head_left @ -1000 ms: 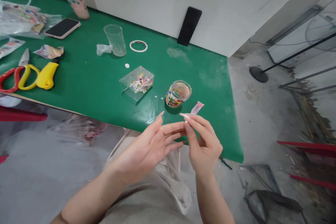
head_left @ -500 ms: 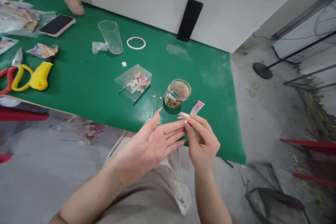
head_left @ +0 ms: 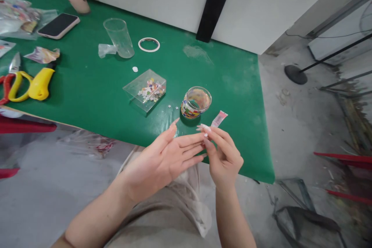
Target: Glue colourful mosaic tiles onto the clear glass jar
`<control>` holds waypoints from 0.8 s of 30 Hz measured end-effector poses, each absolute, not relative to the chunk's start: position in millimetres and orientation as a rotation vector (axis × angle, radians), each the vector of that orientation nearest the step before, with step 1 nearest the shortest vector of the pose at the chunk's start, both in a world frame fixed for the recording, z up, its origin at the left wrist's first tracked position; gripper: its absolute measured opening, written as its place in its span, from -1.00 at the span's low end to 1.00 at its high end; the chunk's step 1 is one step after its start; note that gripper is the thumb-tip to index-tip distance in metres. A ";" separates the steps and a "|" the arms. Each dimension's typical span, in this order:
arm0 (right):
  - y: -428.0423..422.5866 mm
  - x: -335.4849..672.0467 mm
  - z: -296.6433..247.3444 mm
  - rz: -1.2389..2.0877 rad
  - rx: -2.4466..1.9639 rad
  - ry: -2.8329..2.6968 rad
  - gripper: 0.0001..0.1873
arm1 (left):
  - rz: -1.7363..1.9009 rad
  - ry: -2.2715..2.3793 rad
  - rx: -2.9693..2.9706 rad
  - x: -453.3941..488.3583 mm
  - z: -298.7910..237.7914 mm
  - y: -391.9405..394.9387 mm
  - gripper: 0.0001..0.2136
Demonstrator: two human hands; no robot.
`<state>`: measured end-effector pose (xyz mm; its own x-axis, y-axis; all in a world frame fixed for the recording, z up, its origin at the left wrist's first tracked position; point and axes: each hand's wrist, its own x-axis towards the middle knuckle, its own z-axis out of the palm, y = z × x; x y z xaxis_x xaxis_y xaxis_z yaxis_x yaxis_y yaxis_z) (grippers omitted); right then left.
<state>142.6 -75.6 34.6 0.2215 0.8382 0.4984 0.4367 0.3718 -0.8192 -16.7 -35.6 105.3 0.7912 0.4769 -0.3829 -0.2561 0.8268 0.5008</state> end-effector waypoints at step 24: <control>-65.9 122.7 31.7 0.490 -1.180 -1.073 -0.78 | 0.383 0.538 0.452 -18.3 102.3 -33.2 -0.39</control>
